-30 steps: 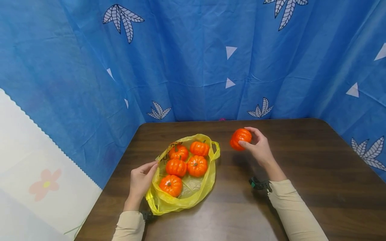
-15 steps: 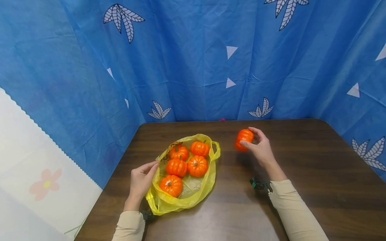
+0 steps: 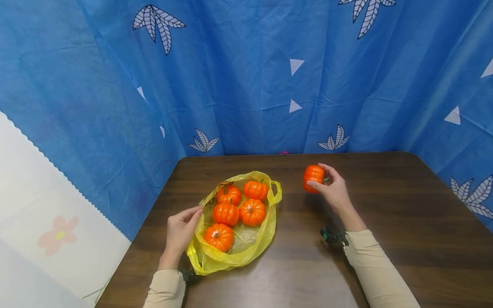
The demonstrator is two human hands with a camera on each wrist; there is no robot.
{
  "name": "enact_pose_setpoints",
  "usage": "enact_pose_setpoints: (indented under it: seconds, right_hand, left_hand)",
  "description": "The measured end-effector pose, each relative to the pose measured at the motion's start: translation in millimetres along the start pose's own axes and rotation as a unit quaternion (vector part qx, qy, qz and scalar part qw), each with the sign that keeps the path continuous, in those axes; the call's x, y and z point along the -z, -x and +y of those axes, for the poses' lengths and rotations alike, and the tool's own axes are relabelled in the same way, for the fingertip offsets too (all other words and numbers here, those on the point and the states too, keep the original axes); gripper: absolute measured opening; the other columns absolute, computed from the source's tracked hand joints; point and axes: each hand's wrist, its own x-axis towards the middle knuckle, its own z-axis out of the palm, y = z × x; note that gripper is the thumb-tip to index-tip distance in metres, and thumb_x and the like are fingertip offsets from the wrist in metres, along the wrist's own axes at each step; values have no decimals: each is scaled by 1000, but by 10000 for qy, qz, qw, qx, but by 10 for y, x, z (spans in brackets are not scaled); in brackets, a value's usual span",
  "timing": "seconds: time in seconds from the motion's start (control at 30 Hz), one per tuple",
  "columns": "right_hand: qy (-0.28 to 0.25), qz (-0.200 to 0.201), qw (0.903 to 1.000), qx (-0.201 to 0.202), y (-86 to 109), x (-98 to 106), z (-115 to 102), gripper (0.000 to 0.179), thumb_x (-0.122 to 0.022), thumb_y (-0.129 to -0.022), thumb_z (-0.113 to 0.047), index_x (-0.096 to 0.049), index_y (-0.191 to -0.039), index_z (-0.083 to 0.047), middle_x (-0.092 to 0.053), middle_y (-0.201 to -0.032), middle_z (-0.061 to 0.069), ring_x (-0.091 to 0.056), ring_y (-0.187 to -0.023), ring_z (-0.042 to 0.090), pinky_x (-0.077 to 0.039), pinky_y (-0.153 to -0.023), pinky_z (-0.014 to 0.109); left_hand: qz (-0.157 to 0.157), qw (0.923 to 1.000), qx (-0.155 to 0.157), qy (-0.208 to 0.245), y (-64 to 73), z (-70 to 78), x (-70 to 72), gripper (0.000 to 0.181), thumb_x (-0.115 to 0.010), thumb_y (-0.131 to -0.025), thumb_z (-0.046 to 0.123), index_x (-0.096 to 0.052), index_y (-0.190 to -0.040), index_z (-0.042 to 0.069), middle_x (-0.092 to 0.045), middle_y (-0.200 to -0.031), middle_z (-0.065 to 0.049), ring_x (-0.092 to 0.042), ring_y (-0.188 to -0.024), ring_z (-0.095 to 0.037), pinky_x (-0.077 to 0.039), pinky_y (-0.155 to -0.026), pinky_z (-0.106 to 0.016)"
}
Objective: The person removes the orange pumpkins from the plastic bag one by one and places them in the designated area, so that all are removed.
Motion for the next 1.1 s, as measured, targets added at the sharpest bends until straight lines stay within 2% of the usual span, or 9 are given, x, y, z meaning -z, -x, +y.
enact_pose_setpoints:
  seconds: [0.1,0.2,0.23,0.37,0.43,0.53,0.67,0.8,1.1]
  right_hand:
    - [-72,41,9998,-168,7,-8,7,80,-75,-91,-24,-30,-155,-8,-40,-149,21,-48,-120,31,-52,-100,28]
    - [-123,97,9991,-386,15,-18,16,81,-77,-90,-27,-28,-152,-6,-38,-151,20,-46,-128,36,-44,-113,45]
    - [-131,103,9990,-422,14,-20,24,80,-77,-90,-27,-29,-150,-5,-38,-150,20,-46,-128,36,-43,-114,47]
    - [-30,57,9991,-426,3,-23,59,74,-76,-90,-26,-34,-147,-5,-43,-144,21,-49,-121,32,-51,-103,28]
    - [-5,42,9993,-373,-4,-19,75,72,-76,-90,-25,-36,-147,-5,-43,-143,21,-49,-121,32,-51,-99,22]
    - [-10,56,9994,-336,-12,-13,90,74,-76,-90,-22,-35,-150,-6,-42,-145,23,-48,-127,37,-49,-107,32]
    - [-103,56,9988,-475,-20,-12,108,82,-77,-90,-19,-27,-153,-3,-36,-153,26,-40,-138,42,-36,-117,52]
    - [23,6,9982,-604,-32,-18,134,82,-78,-88,-20,-29,-150,0,-39,-151,27,-42,-136,42,-37,-116,53]
    - [409,-192,9985,-318,-48,-21,166,81,-80,-87,-24,-35,-150,0,-40,-150,28,-42,-131,45,-40,-113,56]
  left_hand:
    - [-12,10000,56,-62,0,-1,4,16,-76,-87,1,-79,-102,1,-78,-101,-15,-70,-85,2,-55,-72,-10]
    - [-31,9999,108,-81,1,8,7,16,-76,-87,2,-79,-102,1,-78,-101,-14,-69,-85,3,-56,-72,-11]
    - [-38,9999,123,-76,1,8,7,15,-76,-87,3,-79,-102,2,-78,-102,-14,-69,-85,4,-56,-72,-11]
    - [-31,9999,114,-71,2,6,9,15,-75,-88,3,-79,-102,2,-78,-101,-13,-67,-84,8,-56,-72,-12]
    - [-23,9999,76,-86,1,3,8,15,-76,-87,3,-79,-102,2,-78,-101,-13,-67,-84,8,-56,-72,-11]
    - [2,9999,-11,-135,-3,-3,4,15,-76,-87,2,-79,-101,1,-77,-100,-16,-69,-84,5,-55,-72,-11]
    - [21,9998,-64,-192,-5,-1,1,15,-76,-87,2,-79,-101,1,-77,-100,-16,-70,-84,1,-55,-72,-10]
    - [15,9998,-20,-191,-6,5,3,15,-76,-87,4,-79,-101,1,-78,-100,-14,-70,-84,3,-55,-72,-11]
    - [19,9999,37,-140,-2,8,5,15,-75,-88,4,-79,-102,2,-77,-100,-16,-73,-86,-6,-54,-73,-9]
